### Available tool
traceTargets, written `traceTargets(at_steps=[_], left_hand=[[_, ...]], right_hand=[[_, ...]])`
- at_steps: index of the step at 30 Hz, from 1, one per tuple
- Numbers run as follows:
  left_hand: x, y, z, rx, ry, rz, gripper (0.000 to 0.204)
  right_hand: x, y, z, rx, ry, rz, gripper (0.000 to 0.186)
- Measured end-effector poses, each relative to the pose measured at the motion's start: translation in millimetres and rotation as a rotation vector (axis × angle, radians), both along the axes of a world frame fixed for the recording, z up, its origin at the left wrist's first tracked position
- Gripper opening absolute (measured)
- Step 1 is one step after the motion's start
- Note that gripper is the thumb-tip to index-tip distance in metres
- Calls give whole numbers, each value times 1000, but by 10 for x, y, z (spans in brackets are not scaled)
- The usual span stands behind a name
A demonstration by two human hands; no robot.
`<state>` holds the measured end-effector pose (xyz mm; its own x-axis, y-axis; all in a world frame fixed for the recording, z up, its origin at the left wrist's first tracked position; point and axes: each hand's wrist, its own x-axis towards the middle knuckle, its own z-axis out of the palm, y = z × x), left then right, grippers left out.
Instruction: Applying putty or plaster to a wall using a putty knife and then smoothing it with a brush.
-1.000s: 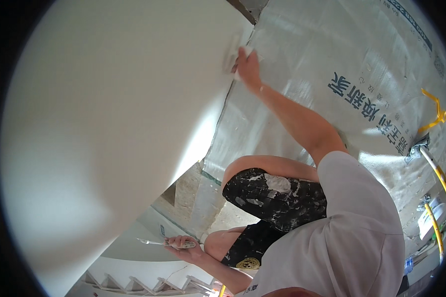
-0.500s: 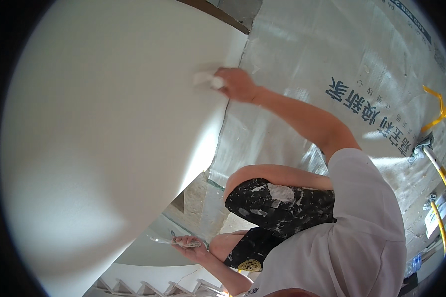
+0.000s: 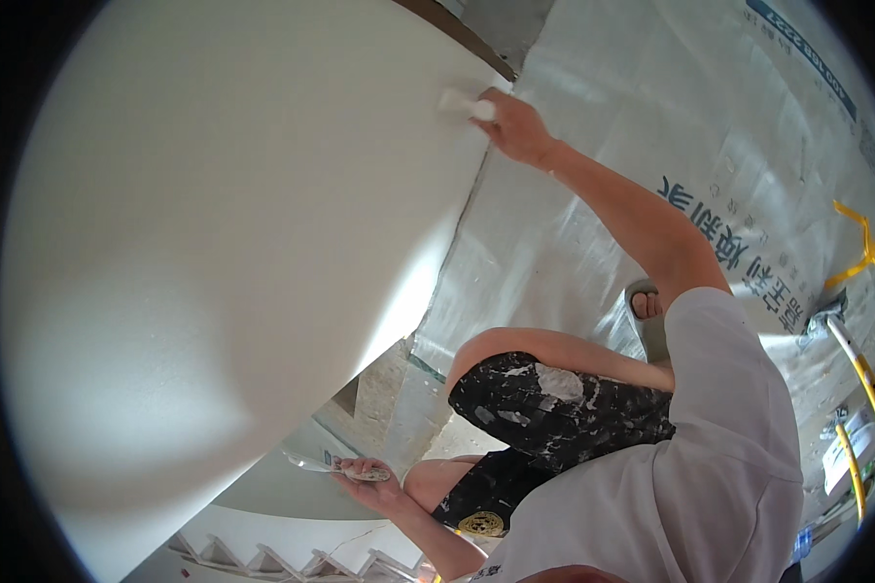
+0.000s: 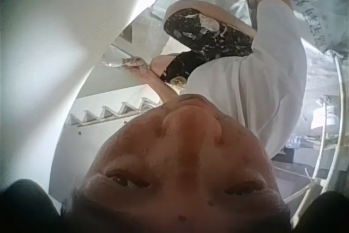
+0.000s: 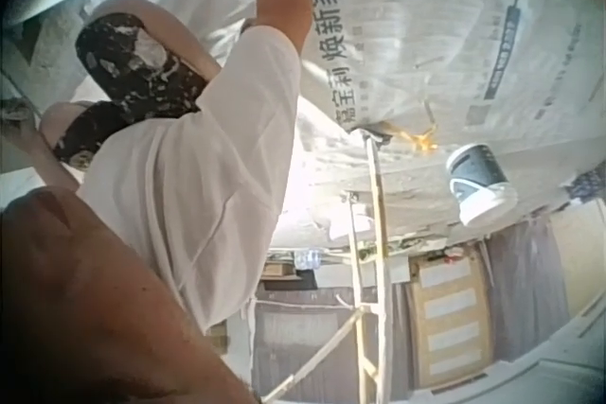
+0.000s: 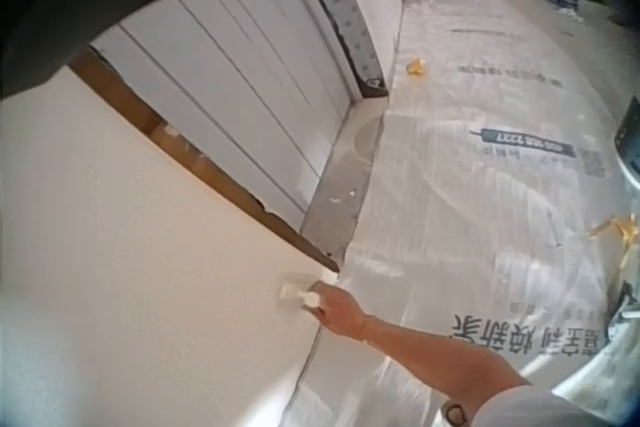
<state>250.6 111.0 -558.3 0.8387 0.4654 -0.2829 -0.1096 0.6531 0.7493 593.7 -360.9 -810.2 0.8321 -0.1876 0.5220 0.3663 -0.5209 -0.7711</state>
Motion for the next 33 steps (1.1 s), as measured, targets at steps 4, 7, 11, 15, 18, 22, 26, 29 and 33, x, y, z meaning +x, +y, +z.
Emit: traceTargets(at_steps=[4, 7, 11, 15, 18, 22, 26, 29, 33], left_hand=[[-71, 20, 33, -7, -17, 17, 27], [-46, -13, 65, 21, 6, 136, 27], [37, 49, -12, 7, -7, 104, 29], [1, 69, 0, 85, 31, 171, 29], [-141, 137, 66, 62, -25, 139, 30], [-167, 53, 148, 63, -48, 190, 31], [-105, 52, 62, -4, -100, 159, 32], [-213, 47, 128, 19, -139, 104, 32], [-356, -79, 347, -18, -159, 142, 33]], right_hand=[[221, -95, 385, 38, -108, -260, 37], [6, 231, 967, 252, 47, -133, 39], [-416, 875, 982, 129, -103, 12, 40], [-369, 1029, 189, 27, -33, -119, 36], [-75, 800, 404, 477, 91, -221, 33], [-515, 1311, 1062, 416, -45, 92, 32], [-887, 1646, 401, -162, -47, 380, 42], [-640, 1068, -84, -268, -56, 277, 40], [-513, 988, 577, 34, 67, 308, 38]])
